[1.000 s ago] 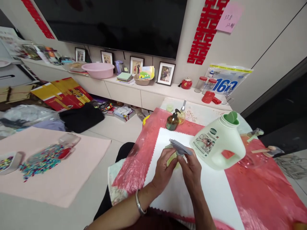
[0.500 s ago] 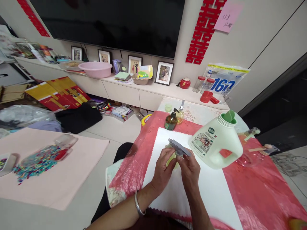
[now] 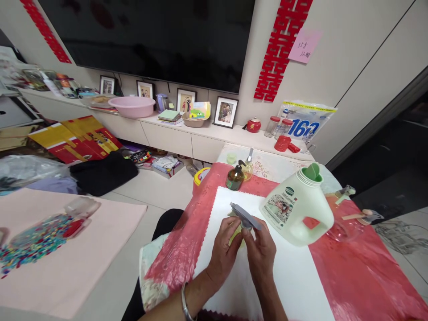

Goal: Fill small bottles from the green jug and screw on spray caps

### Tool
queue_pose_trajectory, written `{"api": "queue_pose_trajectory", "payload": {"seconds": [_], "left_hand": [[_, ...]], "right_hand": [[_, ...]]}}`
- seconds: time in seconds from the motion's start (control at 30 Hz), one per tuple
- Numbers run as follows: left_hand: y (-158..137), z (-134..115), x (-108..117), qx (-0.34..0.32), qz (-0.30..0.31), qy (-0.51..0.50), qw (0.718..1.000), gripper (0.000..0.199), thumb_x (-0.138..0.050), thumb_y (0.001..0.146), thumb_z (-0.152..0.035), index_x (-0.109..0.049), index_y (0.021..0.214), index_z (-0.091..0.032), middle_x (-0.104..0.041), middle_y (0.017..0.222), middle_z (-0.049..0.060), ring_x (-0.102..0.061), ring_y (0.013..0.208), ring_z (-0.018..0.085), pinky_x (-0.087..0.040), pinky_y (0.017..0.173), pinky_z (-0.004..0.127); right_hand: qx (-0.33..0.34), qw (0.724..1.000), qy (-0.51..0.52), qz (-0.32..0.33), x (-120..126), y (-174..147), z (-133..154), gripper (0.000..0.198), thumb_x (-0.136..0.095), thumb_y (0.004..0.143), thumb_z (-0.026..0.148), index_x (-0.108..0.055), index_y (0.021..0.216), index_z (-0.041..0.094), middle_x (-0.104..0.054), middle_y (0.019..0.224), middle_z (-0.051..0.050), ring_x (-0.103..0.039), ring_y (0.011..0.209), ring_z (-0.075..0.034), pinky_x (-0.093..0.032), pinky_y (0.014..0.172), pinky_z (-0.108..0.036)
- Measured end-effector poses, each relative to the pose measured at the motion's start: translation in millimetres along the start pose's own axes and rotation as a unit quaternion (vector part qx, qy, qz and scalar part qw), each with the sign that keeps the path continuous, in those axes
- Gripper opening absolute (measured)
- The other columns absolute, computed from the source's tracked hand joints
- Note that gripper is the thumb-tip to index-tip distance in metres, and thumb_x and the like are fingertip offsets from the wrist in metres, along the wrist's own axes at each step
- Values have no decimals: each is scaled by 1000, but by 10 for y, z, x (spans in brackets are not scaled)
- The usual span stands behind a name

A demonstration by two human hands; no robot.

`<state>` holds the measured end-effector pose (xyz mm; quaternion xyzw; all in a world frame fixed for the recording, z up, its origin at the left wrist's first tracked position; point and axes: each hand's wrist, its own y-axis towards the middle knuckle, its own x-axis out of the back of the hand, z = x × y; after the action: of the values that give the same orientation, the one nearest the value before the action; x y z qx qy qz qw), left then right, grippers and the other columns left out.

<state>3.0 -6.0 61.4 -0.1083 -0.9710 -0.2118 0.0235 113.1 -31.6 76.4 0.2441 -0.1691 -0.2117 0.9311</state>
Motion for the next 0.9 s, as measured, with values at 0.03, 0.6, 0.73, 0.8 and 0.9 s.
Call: {"api": "queue_pose_trajectory", "payload": {"seconds": [0.03, 0.6, 0.73, 0.8, 0.9], "left_hand": [[-2, 0, 3, 0, 2, -2, 1000, 31, -48, 102, -27, -60, 131, -27, -58, 124, 9, -57, 122, 23, -47, 108, 43], [18, 4, 36, 9, -2, -16, 1000, 32, -49, 102, -29, -61, 132, -28, -59, 123, 9, -56, 124, 23, -47, 108, 43], [16, 14, 31, 8, -12, -20, 1000, 32, -49, 102, -31, -61, 132, -27, -60, 123, 10, -57, 123, 24, -48, 107, 45], [15, 11, 30, 8, -19, -22, 1000, 32, -50, 102, -31, -61, 131, -26, -61, 123, 10, -57, 123, 24, -49, 106, 45], [12, 13, 30, 5, -27, -21, 999, 32, -50, 101, -31, -61, 131, -27, -62, 124, 10, -57, 123, 25, -50, 106, 45]], "right_hand": [[8, 1000, -17, -1, 16, 22, 22, 26, -61, 101, 39, -64, 118, 20, -59, 116, -7, -57, 108, -20, -50, 91, -33], [14, 999, -33, -30, -60, 37, 23, 25, -59, 102, 37, -64, 120, 20, -59, 110, -5, -58, 98, -17, -49, 79, -27], [14, 999, -31, -22, -64, 64, 22, 26, -60, 101, 38, -65, 117, 18, -59, 111, -6, -58, 102, -18, -50, 85, -28], [18, 999, -26, -18, -64, 73, 18, 25, -60, 102, 38, -65, 117, 19, -59, 111, -5, -58, 103, -17, -50, 86, -27], [20, 1000, -18, -14, -65, 74, 6, 25, -60, 102, 37, -64, 118, 19, -59, 112, -5, -57, 104, -17, -50, 87, -27]]}}
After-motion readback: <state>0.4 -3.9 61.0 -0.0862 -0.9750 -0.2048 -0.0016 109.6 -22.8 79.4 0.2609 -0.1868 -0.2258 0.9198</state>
